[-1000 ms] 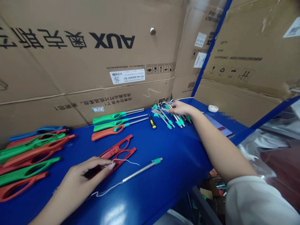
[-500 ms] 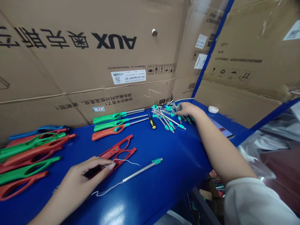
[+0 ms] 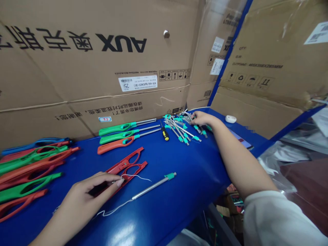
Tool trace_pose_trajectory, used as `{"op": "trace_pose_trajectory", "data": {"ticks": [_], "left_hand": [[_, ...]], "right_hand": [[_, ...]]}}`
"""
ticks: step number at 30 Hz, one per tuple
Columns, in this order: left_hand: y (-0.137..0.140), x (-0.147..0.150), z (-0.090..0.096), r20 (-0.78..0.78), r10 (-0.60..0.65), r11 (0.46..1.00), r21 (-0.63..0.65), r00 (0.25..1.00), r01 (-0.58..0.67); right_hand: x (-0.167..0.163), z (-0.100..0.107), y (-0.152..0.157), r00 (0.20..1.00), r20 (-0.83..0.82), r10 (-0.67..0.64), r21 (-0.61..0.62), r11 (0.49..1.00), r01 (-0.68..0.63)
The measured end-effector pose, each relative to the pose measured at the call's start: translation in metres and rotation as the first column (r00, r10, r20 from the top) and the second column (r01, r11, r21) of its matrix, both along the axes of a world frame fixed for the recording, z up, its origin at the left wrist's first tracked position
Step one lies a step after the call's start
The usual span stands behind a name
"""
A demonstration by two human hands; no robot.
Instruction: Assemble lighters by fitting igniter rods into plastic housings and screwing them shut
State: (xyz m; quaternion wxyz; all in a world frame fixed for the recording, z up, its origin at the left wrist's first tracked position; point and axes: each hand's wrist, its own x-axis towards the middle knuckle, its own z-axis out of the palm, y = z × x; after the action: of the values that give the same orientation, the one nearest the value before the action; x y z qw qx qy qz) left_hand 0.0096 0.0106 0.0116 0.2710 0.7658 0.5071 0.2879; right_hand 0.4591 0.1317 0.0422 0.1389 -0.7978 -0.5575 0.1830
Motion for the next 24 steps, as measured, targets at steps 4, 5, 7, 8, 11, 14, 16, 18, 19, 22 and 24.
{"op": "trace_pose_trajectory", "data": {"ticks": [4,5,7,8,11,14,16,18,19,22,24], "left_hand": [[0.000,0.000,0.000,-0.016,-0.005,1.000,0.004,1.000,0.005],[0.000,0.000,0.000,-0.017,-0.005,1.000,0.005,1.000,0.006],[0.000,0.001,0.001,-0.018,-0.003,1.000,0.005,1.000,0.003],[0.000,0.001,0.001,-0.021,0.000,1.000,0.006,1.000,0.000],[0.000,0.001,0.002,-0.029,-0.001,1.000,0.011,1.000,0.002],[0.001,0.000,0.002,-0.030,-0.005,1.000,0.016,1.000,0.005],[0.001,0.001,0.002,-0.029,-0.008,1.000,0.016,1.000,0.009],[0.001,0.002,0.002,-0.028,-0.011,1.000,0.021,1.000,0.012],[0.001,0.002,0.003,-0.028,-0.013,1.000,0.023,1.000,0.014],[0.001,0.002,0.003,-0.029,-0.012,1.000,0.028,1.000,0.012],[0.001,0.002,0.003,-0.034,-0.016,1.000,0.027,0.999,0.017]], "right_hand": [[0.006,0.008,-0.005,0.990,-0.133,-0.049,0.109,0.992,0.064],[0.008,0.010,-0.006,0.984,-0.168,-0.058,0.134,0.988,0.081],[0.010,0.012,-0.008,0.968,-0.240,-0.071,0.171,0.979,0.114],[0.010,0.013,-0.008,0.959,-0.275,-0.075,0.186,0.974,0.129],[0.011,0.014,-0.008,0.928,-0.363,-0.084,0.230,0.957,0.176],[0.010,0.017,-0.009,0.900,-0.428,-0.087,0.277,0.935,0.222],[0.010,0.019,-0.010,0.887,-0.453,-0.086,0.315,0.916,0.250],[0.011,0.022,-0.012,0.881,-0.464,-0.089,0.352,0.895,0.276],[0.012,0.024,-0.013,0.881,-0.464,-0.092,0.366,0.886,0.286],[0.013,0.026,-0.015,0.886,-0.453,-0.101,0.377,0.879,0.292],[0.013,0.024,-0.013,0.895,-0.433,-0.104,0.359,0.891,0.277]]}}
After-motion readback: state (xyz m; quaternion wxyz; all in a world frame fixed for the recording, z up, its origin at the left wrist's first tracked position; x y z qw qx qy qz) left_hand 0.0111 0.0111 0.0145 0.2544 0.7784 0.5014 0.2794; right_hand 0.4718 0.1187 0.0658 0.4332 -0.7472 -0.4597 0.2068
